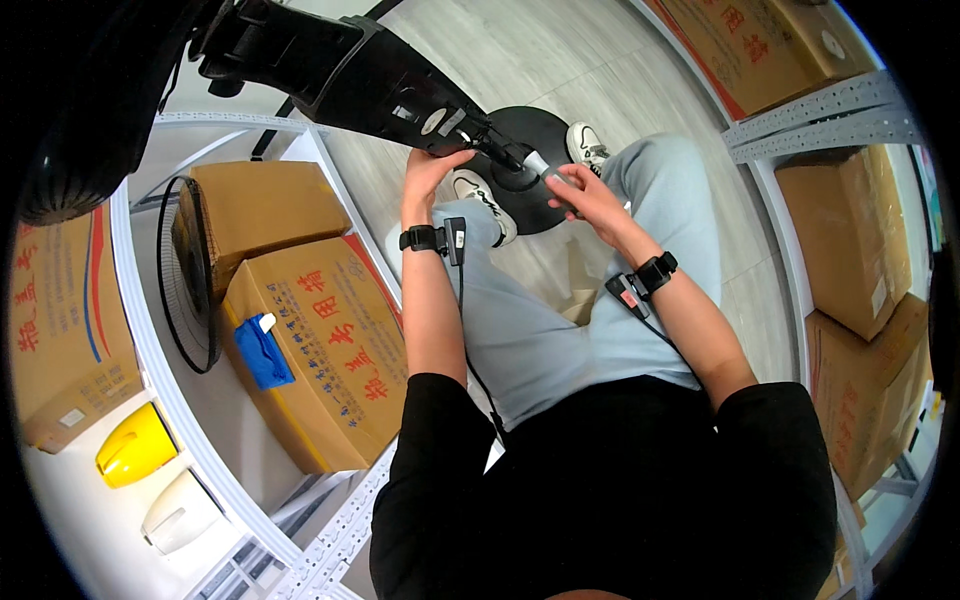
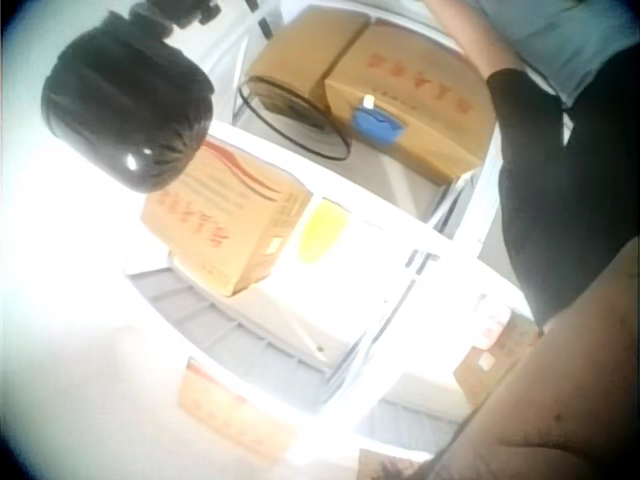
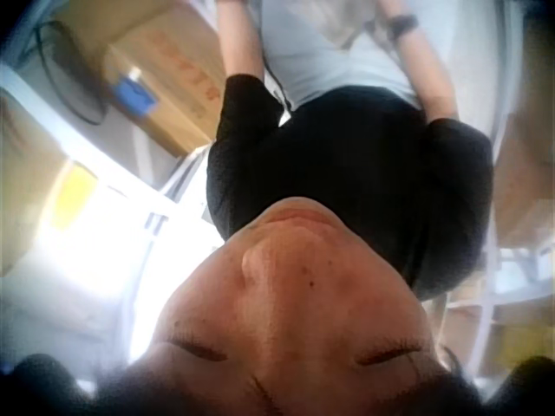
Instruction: The person assembles a standing fan by attaching the motor housing to the base and securing it with a screwdriver. They then adjust the fan head and tighten the connection.
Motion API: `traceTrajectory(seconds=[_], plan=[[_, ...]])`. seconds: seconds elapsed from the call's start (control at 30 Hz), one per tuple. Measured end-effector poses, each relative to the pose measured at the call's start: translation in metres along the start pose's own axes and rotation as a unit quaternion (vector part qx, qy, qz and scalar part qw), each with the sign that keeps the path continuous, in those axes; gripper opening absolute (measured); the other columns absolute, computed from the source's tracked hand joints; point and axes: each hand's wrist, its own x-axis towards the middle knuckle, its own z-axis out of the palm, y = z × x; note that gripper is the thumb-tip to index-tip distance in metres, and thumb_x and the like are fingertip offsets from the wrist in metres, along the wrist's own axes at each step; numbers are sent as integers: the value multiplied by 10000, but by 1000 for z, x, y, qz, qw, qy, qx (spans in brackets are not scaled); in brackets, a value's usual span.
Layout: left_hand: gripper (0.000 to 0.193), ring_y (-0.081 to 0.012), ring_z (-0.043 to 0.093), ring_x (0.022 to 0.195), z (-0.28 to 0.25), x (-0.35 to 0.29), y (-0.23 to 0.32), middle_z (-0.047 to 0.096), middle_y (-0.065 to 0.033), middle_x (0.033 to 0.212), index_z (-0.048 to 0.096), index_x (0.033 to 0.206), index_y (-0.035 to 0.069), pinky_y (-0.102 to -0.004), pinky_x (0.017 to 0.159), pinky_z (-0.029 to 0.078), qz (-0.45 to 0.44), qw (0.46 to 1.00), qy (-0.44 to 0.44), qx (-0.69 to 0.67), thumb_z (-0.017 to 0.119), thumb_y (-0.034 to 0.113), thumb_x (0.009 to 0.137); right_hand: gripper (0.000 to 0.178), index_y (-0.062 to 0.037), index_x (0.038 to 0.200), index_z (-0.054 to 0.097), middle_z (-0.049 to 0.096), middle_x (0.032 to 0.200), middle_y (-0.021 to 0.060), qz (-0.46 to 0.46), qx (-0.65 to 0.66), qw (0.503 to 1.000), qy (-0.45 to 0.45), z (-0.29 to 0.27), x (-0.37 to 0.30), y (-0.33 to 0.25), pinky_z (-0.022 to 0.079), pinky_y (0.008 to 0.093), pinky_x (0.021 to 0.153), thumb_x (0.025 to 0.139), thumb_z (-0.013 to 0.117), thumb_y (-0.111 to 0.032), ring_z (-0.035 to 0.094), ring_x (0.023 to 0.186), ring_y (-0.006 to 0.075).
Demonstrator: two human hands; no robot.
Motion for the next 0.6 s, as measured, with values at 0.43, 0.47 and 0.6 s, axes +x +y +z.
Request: traceTrajectory(seconds=[0.43,0.47,0.6], plan=[[370,-154,619,785,1,6,-14,668,-49,862,662,934,3,-276,685,484,-13,1000,14,-4,795,-1,588,378,-82,1171,506,562,948,2,-31,34,999,21,4,-5,3,410,198,570,947,536,-384,577,816,62],[366,-153,617,776,1,6,-14,668,-46,857,664,928,7,-274,672,478,-15,1000,17,4,796,2,587,381,-79,1175,504,563,961,4,-37,38,998,23,3,-3,6,407,199,569,946,541,-380,578,816,62],[348,-149,611,749,-1,6,-16,667,-39,840,671,907,22,-264,631,456,-29,999,24,20,802,20,584,386,-68,1180,499,538,988,1,69,158,985,-25,-3,-5,-5,399,204,571,918,606,-330,573,815,63]])
